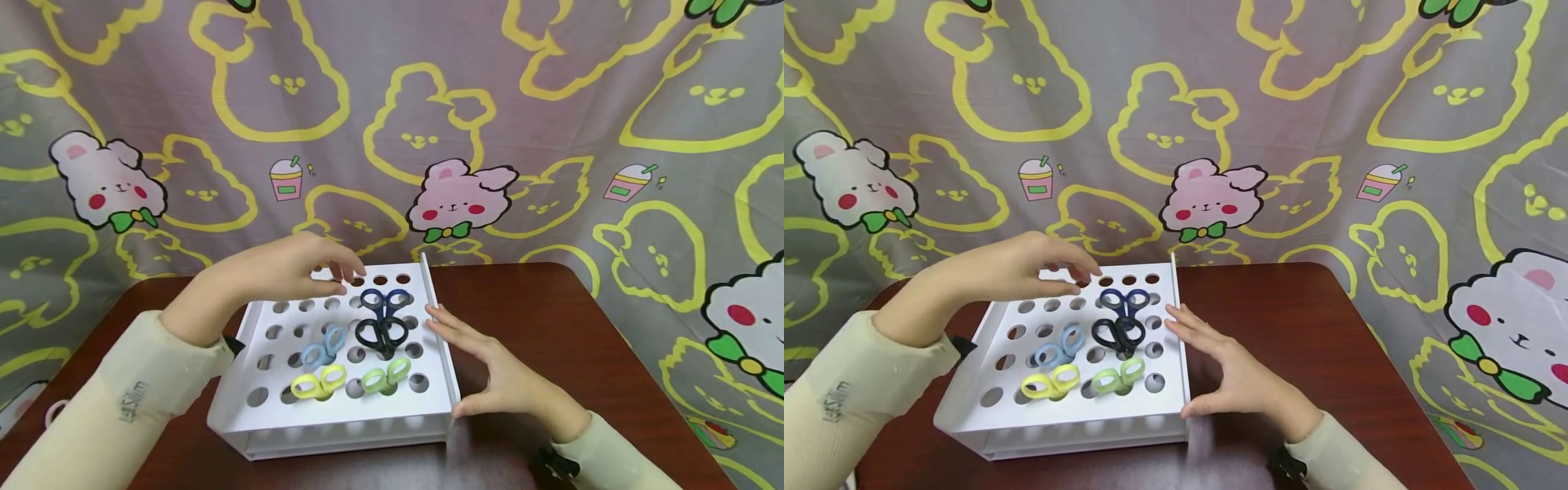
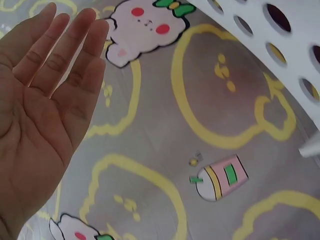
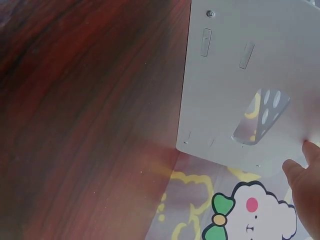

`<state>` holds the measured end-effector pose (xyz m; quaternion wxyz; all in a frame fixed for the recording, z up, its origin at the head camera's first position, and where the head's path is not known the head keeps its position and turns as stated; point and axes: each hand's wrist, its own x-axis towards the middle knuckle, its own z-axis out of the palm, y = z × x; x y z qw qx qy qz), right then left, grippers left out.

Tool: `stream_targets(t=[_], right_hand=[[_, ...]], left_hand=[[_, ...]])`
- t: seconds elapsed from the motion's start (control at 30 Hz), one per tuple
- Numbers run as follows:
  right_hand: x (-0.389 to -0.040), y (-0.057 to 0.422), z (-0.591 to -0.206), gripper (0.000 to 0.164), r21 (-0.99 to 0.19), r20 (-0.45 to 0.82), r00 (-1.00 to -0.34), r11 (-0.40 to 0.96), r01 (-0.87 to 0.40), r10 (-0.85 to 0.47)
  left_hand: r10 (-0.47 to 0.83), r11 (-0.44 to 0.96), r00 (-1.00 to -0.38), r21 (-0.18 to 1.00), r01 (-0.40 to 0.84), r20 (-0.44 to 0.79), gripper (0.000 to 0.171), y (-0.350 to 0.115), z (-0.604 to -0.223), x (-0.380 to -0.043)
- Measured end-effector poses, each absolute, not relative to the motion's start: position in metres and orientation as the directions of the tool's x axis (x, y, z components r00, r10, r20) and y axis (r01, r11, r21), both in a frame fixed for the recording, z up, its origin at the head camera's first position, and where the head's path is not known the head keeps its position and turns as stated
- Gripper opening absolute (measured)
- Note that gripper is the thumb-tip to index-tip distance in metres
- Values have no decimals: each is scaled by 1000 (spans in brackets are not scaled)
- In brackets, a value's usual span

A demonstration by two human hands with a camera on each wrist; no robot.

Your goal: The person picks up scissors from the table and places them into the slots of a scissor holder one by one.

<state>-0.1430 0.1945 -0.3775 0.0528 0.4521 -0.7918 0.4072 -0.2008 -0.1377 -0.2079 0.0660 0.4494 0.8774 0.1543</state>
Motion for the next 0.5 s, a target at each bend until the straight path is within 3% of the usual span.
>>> stream_targets(t=[0.33, 0.5], right_hand=[[-143, 195, -379, 105, -584, 473, -569, 244, -774, -673], [-143, 195, -381, 105, -581, 478, -563, 237, -778, -674]], left_hand=[[741, 606, -660, 298, 738, 126, 24, -182, -207, -191], [665, 678, -730, 285, 678, 154, 25, -203, -208, -181]])
